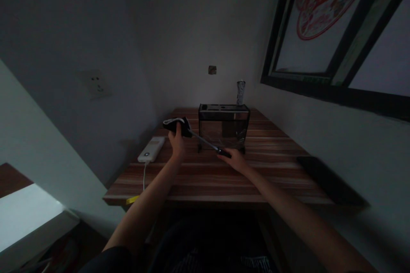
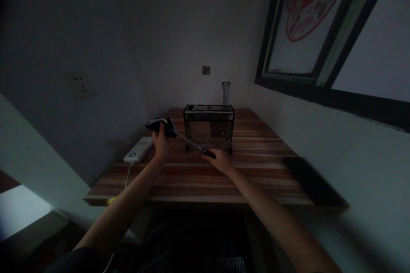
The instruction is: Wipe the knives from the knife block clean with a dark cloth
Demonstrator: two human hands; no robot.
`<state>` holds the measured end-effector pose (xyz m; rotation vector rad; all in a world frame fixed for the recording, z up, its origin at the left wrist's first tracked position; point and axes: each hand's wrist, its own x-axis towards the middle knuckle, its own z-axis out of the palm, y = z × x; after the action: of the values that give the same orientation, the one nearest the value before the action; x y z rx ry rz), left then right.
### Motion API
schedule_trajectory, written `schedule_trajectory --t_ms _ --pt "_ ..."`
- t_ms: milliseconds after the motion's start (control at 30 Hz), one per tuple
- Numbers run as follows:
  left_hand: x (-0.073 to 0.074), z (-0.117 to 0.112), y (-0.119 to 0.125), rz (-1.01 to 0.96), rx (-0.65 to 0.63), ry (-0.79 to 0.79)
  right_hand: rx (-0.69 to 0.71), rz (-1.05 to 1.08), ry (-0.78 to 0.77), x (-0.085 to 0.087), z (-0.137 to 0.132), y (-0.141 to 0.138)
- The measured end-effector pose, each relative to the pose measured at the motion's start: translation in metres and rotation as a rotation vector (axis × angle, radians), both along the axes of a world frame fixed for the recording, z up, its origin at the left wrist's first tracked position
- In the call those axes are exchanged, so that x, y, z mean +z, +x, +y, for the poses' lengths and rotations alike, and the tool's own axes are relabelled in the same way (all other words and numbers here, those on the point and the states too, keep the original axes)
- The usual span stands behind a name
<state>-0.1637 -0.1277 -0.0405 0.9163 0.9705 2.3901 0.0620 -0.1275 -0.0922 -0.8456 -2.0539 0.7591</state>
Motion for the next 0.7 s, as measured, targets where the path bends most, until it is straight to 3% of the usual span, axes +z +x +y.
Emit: schedule_trajectory --t_ms 367,700 --pt "-0.001 -0.019 0.029 0.227 -0.034 -0.11 0.006 -0.023 -0.073 0.007 -0.008 -0.002" --pt "-0.02 -0.023 0.049 0.476 -0.245 -0.179 0.035 -0.003 -0.08 0.003 -0.004 -0.001"
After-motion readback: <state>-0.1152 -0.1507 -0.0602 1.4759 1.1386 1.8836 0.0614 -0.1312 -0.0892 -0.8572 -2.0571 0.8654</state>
